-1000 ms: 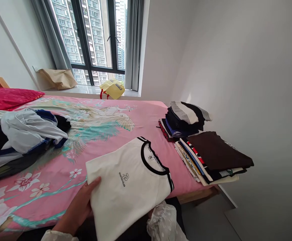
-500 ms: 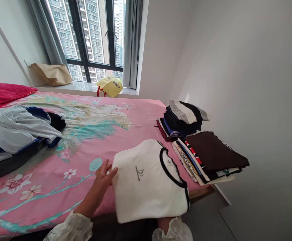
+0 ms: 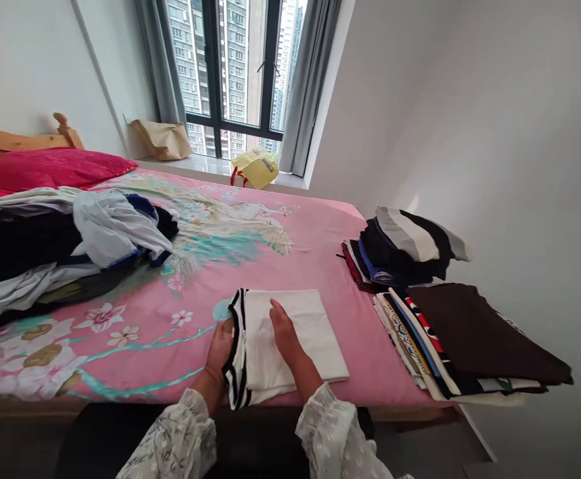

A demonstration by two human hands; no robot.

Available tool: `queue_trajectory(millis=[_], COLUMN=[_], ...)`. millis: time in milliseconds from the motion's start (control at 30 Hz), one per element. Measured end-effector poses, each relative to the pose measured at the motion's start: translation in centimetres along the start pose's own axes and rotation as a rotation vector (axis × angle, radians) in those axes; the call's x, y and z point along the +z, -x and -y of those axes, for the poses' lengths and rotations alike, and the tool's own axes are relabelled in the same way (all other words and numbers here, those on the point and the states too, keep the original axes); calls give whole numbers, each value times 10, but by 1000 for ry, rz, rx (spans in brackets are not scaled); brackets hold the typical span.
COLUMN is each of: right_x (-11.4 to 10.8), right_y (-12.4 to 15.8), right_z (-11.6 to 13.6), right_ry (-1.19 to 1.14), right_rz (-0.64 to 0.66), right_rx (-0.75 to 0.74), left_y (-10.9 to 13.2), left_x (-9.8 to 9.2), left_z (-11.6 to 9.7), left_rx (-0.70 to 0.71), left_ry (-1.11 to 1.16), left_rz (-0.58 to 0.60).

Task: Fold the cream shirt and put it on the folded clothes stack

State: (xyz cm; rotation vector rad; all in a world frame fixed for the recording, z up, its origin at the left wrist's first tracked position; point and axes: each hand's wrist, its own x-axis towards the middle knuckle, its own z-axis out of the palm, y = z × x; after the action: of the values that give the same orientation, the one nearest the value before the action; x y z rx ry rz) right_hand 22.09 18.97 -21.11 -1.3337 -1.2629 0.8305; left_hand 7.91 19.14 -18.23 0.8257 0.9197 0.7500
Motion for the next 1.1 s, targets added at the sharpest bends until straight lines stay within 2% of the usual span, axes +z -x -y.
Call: queue_trajectory(millis=[100,233,333,433,533,633,700,800,900,967,1100], right_x=[12,13,12,15,21,25,26,24,23,22,24], right_y=[25,69,101,117,116,111,108,105,105,106,109], right_z=[-21,-24,-22,-25,-31,-35,-35,-35,-36,-37,-41], right_ry=[69,262,435,564,611,568,479,284,124,89,152], right_rz=[-31,25,119,143,96,29,-22,-93,-110,-104,-117], right_rx=[-6,-180,-287,-330,-313,-289,-255,-138,-17,6,-40], left_y=[5,2,-2,-2,0,-2,-7,-24,-51,-71,-104], left_x=[-29,-49,-59,-65,-68,-71,-74,-73,-64,-56,-42], left_z=[17,25,23,21,21,22,17,-1,-26,-41,-60], left_rx=[16,-18,-52,-53,-23,215,367,421,432,411,330], left_ry=[210,517,564,516,337,-140,-460,-704,-953,-1114,-1370], left_rz=[49,196,203,146,-61,-346,-419,-382,-312,-273,-219])
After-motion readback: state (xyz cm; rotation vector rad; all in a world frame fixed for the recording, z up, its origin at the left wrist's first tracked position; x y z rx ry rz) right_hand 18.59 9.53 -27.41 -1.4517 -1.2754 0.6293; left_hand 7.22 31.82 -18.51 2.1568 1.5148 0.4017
